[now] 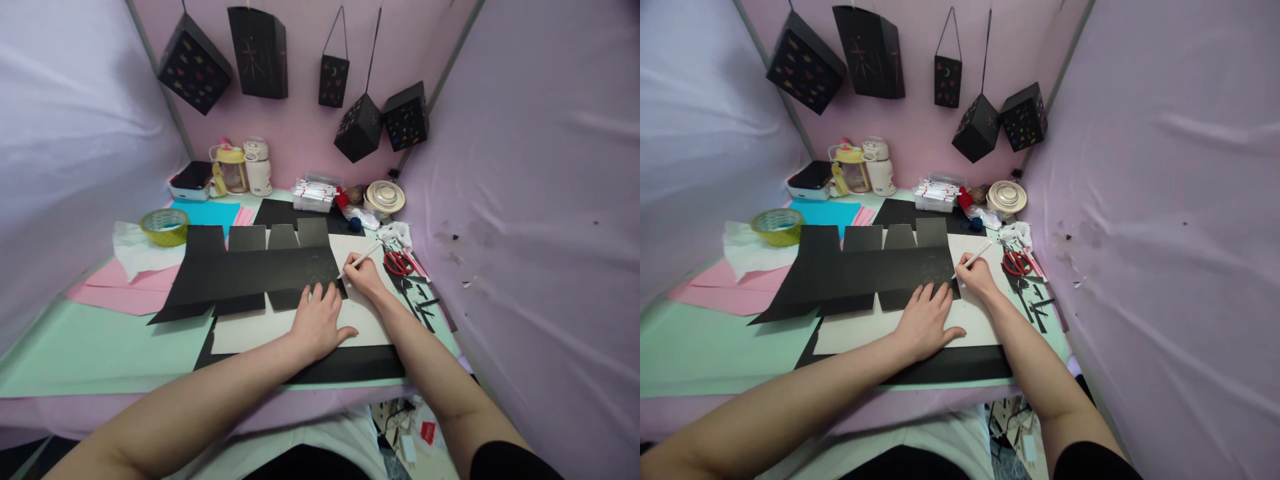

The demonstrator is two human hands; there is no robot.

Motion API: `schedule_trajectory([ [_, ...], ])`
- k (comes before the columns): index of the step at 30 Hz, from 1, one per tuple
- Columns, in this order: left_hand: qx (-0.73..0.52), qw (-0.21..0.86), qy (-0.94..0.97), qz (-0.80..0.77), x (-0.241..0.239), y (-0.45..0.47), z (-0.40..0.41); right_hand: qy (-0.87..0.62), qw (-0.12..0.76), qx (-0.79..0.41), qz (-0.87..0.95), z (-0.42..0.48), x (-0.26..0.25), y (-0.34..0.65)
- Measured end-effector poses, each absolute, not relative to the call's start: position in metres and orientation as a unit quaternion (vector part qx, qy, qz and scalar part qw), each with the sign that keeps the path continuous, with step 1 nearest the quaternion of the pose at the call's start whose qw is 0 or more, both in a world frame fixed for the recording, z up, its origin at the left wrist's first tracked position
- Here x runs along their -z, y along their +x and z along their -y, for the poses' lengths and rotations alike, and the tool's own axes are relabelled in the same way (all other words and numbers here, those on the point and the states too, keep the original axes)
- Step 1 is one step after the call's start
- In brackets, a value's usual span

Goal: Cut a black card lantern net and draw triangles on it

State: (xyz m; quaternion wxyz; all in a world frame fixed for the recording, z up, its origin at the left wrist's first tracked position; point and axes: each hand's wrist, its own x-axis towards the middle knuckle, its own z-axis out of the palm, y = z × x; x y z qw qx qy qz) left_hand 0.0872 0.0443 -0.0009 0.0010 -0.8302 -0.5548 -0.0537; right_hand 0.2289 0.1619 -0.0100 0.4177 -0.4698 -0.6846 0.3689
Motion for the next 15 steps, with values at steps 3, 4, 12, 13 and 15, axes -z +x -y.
schedule_trajectory([
  [3, 0.051, -0.002, -0.829, 0.557, -0.0005, 0.0869, -0.0439, -0.471, 0.416, -0.369, 0.685, -0.1615, 0.0103, 0.2288],
  [4, 0.050, -0.004, -0.829, 0.557, -0.0013, 0.0869, -0.0438, -0.472, 0.416, -0.369, 0.684, -0.1616, 0.0106, 0.2288],
  [12, 0.045, -0.009, -0.829, 0.558, -0.0034, 0.0878, -0.0435, -0.479, 0.424, -0.361, 0.678, -0.1625, 0.0141, 0.2288],
  [13, 0.044, -0.009, -0.828, 0.558, -0.0031, 0.0878, -0.0435, -0.480, 0.426, -0.359, 0.678, -0.1624, 0.0142, 0.2287],
  [15, 0.045, -0.007, -0.828, 0.559, -0.0027, 0.0878, -0.0435, -0.481, 0.428, -0.354, 0.678, -0.1625, 0.0142, 0.2284],
])
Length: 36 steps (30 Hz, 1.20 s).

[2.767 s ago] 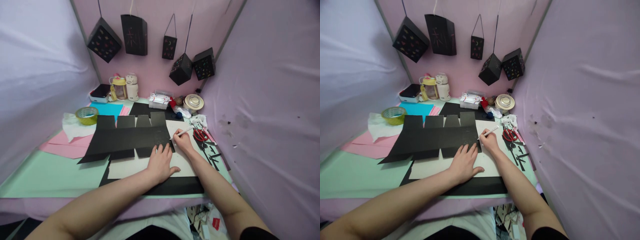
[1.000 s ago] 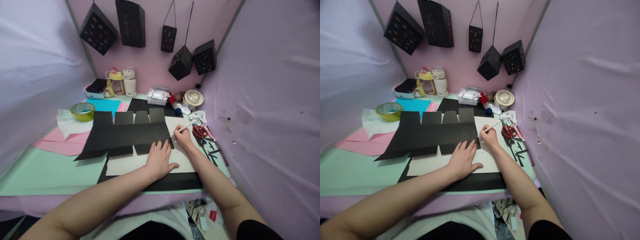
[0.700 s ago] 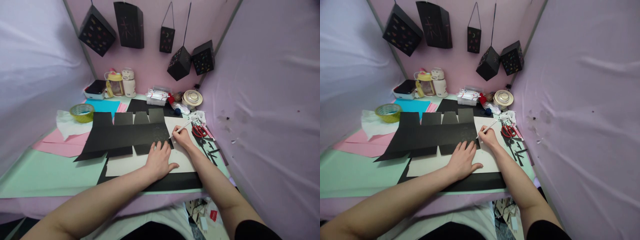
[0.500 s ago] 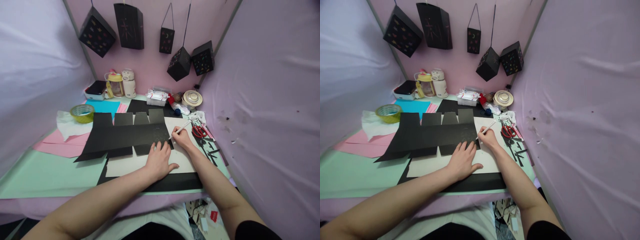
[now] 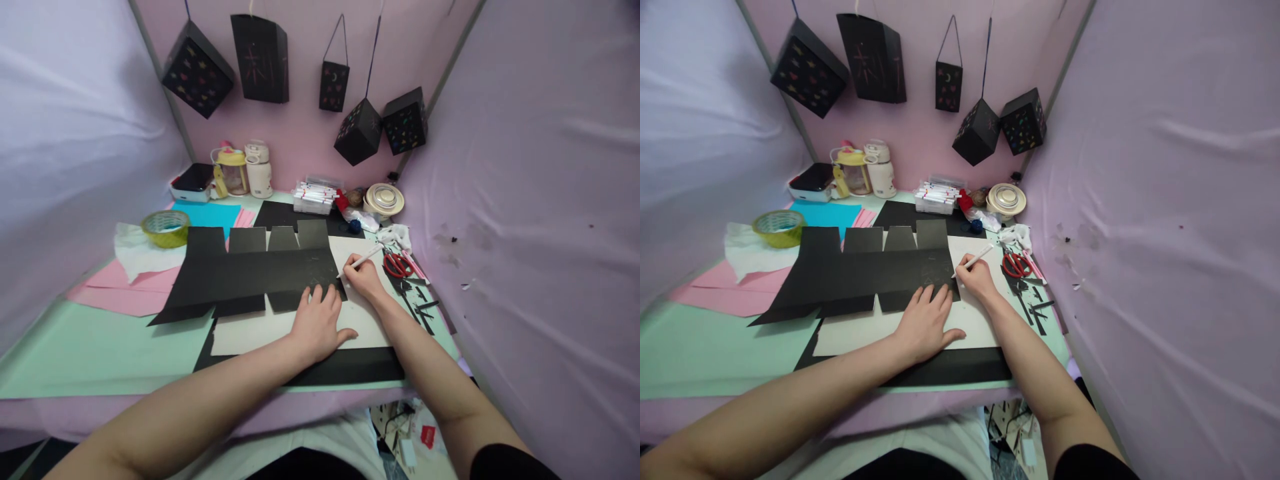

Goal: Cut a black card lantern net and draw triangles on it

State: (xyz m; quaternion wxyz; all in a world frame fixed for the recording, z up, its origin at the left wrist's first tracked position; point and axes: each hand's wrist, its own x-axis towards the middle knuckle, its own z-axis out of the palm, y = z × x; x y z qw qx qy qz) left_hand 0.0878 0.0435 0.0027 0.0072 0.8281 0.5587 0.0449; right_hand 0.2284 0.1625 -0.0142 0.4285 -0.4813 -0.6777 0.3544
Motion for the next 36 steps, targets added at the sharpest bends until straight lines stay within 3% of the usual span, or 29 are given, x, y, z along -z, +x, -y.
schedule_trajectory([
  [36, -0.105, 0.031, 0.820, -0.562, 0.009, 0.084, -0.046, -0.485, 0.452, -0.355, 0.659, -0.161, 0.015, 0.230],
])
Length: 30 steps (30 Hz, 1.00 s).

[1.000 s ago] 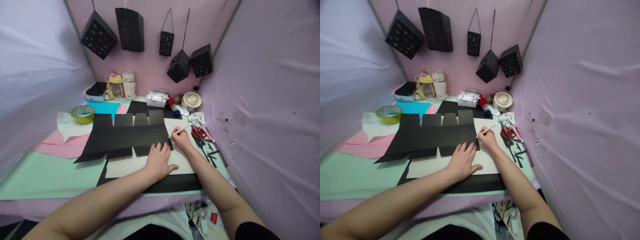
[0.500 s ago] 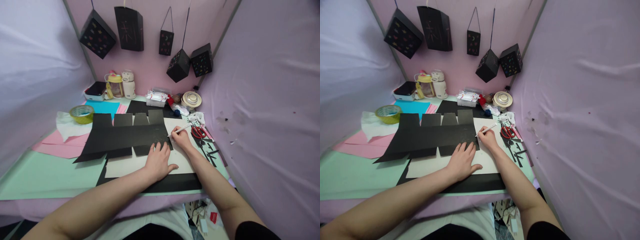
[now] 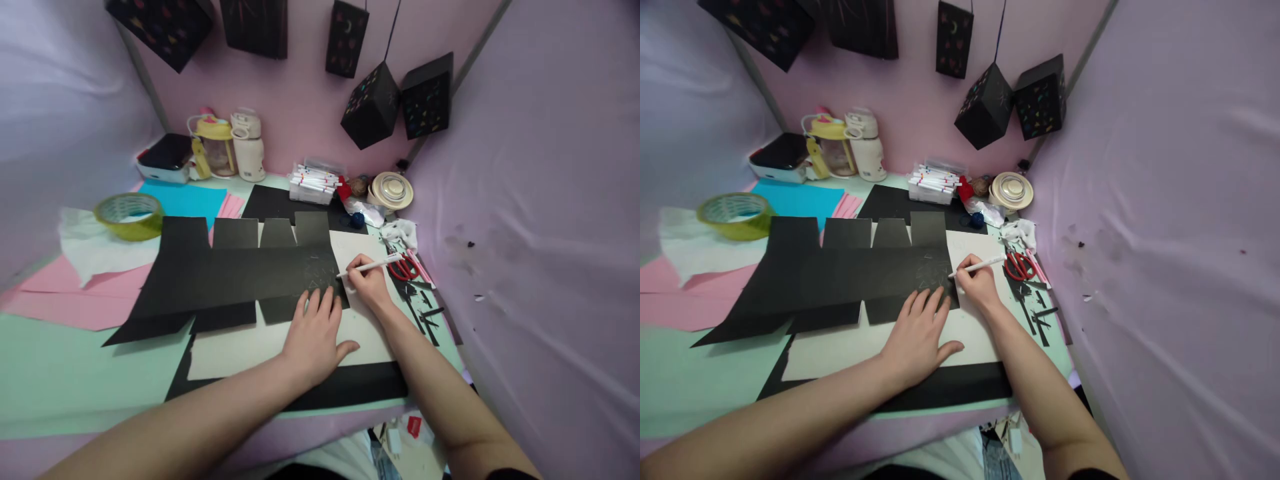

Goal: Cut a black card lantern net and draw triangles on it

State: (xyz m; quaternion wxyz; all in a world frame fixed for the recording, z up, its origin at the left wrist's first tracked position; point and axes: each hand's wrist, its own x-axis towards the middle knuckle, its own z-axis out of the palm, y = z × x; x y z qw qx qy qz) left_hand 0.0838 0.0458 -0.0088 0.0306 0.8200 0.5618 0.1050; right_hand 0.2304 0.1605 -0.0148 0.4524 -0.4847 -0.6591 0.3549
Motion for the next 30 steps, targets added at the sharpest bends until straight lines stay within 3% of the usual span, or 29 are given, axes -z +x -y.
schedule_trajectory([
  [12, -0.137, 0.060, 0.813, -0.562, 0.0120, 0.0800, -0.0493, -0.512, 0.400, -0.358, 0.671, -0.1555, 0.0143, 0.2302],
  [30, -0.140, 0.079, 0.812, -0.561, 0.0111, 0.0800, -0.0514, -0.514, 0.390, -0.363, 0.672, -0.1531, 0.0163, 0.2319],
])
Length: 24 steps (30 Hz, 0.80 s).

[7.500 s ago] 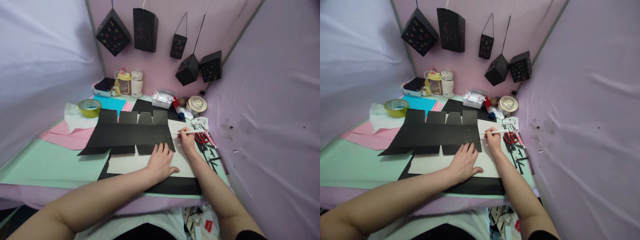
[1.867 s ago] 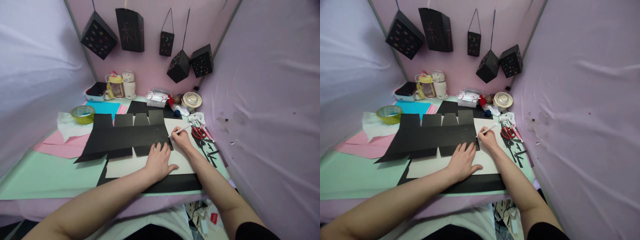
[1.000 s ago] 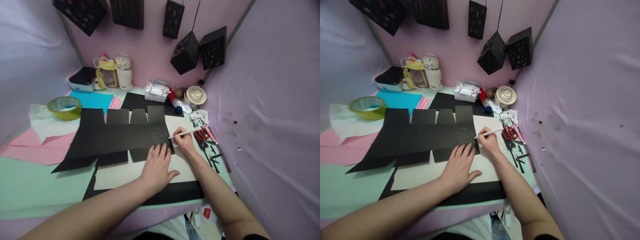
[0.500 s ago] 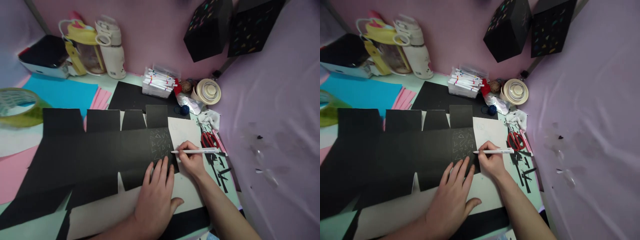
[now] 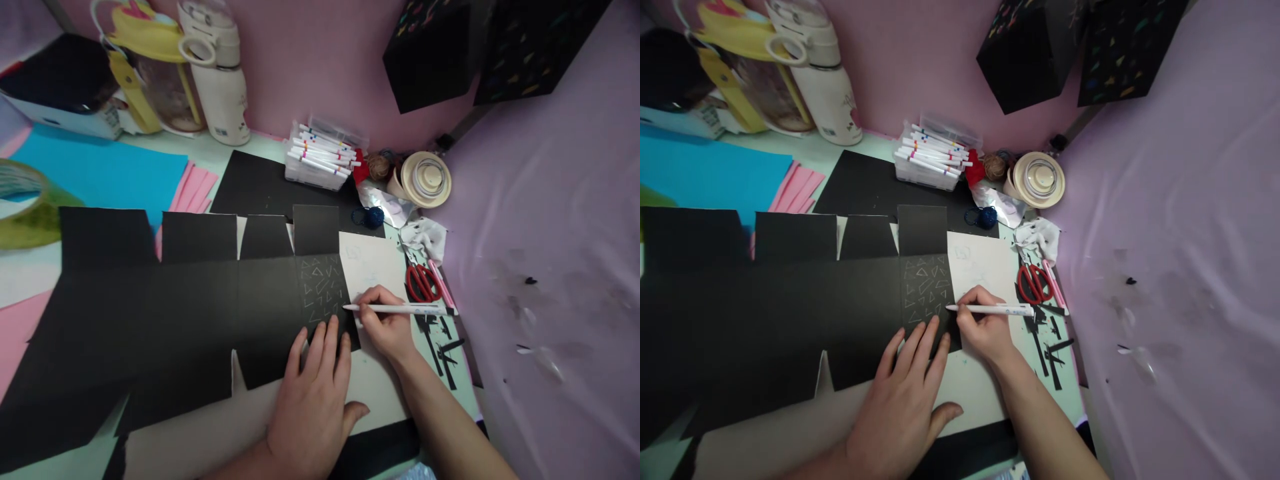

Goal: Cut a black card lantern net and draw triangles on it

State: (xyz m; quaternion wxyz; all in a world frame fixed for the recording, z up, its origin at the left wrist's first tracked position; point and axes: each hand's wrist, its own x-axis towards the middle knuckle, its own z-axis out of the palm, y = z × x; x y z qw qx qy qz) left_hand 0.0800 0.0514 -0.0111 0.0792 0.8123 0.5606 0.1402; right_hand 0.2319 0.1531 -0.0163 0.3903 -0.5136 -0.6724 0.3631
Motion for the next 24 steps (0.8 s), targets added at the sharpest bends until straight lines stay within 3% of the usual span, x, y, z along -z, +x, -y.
schedule_trajectory([
  [24, -0.132, 0.069, 0.815, -0.560, 0.0108, 0.0799, -0.0502, -0.546, 0.414, -0.316, 0.657, -0.1574, 0.0129, 0.2274],
])
